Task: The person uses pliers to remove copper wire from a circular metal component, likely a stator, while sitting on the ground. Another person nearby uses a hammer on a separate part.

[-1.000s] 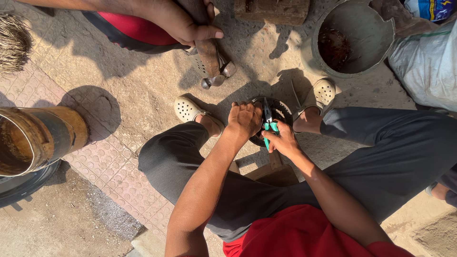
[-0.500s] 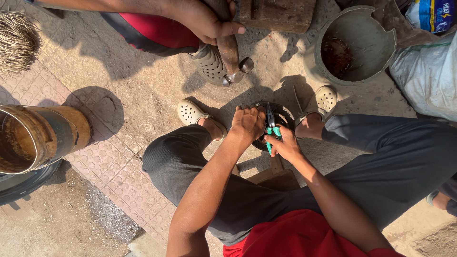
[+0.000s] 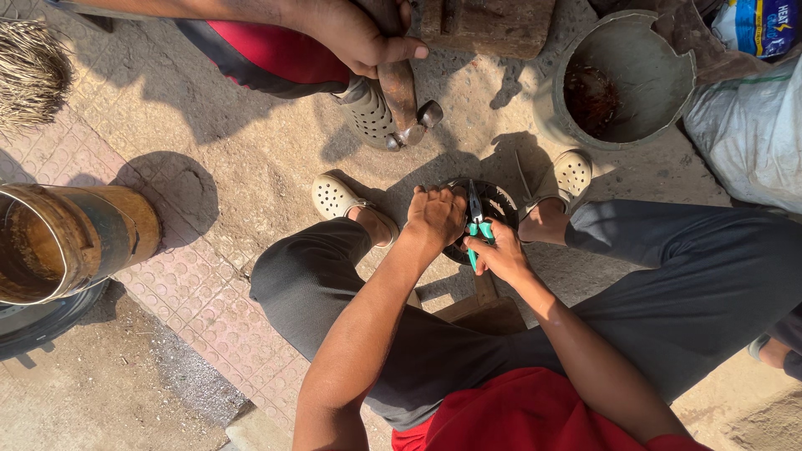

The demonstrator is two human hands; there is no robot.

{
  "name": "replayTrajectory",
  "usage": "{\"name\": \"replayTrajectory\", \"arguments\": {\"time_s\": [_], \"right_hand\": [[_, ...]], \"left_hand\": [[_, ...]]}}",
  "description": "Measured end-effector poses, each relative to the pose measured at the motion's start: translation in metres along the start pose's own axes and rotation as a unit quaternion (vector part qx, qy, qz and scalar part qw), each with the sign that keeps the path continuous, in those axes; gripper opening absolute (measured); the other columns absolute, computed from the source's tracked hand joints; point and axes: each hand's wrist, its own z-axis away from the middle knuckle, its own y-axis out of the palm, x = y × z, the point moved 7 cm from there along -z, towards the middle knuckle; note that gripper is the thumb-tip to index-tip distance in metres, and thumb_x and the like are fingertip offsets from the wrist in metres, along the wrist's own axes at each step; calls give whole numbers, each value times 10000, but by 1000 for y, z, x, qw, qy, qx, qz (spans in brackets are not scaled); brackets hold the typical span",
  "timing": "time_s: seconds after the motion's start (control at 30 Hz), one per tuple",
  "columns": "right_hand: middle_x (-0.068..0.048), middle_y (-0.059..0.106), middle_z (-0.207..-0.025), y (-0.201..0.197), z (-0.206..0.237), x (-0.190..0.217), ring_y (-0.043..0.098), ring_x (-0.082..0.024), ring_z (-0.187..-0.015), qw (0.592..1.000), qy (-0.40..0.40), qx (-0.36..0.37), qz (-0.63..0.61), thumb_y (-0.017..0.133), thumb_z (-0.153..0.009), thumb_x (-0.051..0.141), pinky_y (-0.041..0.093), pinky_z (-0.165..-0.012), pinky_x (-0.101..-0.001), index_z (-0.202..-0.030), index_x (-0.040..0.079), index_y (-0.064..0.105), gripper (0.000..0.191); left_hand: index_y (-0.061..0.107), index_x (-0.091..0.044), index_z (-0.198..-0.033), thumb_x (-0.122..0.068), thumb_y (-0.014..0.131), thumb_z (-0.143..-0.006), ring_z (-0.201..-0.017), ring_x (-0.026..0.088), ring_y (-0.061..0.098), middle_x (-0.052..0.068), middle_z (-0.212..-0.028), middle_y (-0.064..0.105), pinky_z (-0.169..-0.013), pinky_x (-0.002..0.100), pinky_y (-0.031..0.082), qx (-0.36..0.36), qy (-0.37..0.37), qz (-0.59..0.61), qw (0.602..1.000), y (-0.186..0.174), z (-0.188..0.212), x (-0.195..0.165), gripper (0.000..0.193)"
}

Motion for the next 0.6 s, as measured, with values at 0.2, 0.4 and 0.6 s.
{"name": "replayTrajectory", "arguments": {"time_s": [0.2,0.4,0.6], "right_hand": [[-78,692,-759,0,2,3,623,-144,-428,1000,-4,2,6,703,-924,138,492,-389,-279,-1093,13,601,234],[-79,698,-766,1,3,7,632,-146,-432,1000,-10,1,13,704,-918,129,496,-398,-281,-1099,2,621,236],[-79,708,-772,0,3,8,636,-144,-435,1000,-10,-1,17,703,-916,132,501,-398,-282,-1087,3,612,233]], "left_hand": [[442,-43,-1464,-513,548,-999,-1315,375,524,195,-1401,544,-1131,562,362,-2,-2,-1,1000,-1,1,0,670],[467,-54,-1445,-473,540,-1012,-1312,364,533,182,-1401,551,-1145,566,357,0,-8,10,1000,2,-3,1,606],[455,-50,-1452,-467,534,-1006,-1292,362,546,183,-1378,565,-1135,563,363,-14,-11,13,1000,5,-5,1,616]]}}
